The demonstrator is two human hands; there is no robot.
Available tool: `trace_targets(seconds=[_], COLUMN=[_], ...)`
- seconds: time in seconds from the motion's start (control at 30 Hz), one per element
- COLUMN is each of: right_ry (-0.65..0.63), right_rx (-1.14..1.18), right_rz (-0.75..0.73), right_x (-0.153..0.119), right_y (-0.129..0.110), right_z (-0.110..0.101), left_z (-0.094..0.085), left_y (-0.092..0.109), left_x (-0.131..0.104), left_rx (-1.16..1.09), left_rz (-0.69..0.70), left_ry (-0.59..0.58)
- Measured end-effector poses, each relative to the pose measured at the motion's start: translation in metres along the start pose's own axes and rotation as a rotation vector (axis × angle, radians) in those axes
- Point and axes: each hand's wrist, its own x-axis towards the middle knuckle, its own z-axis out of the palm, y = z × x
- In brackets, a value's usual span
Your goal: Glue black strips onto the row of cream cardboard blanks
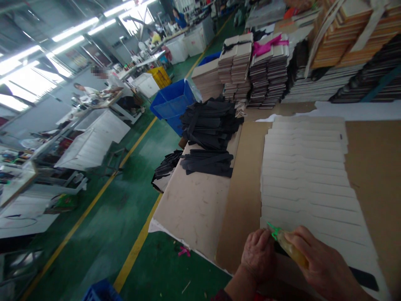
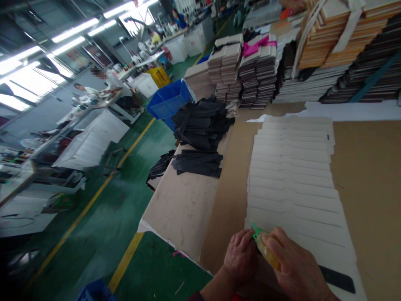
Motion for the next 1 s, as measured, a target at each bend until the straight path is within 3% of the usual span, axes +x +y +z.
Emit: trace_targets(seconds=[0.6,0.8,1.0], right_ry=[0.035,-0.019,0.010], right_rx=[0.032,0.056,0.020], right_rz=[-0.014,0.035,0.015], right_x=[0.004,-0.001,-0.007], right_y=[-0.008,-0.010,-0.005], right_z=[0.005,0.009,0.001], left_z=[0.005,0.005,0.001], left_y=[-0.001,-0.002,-0.003], left_x=[-0.002,-0.002,-0.004], left_rx=[-0.026,-0.024,-0.020], left_rz=[-0.025,-0.015,-0.001], left_ry=[0.000,0.002,0.003])
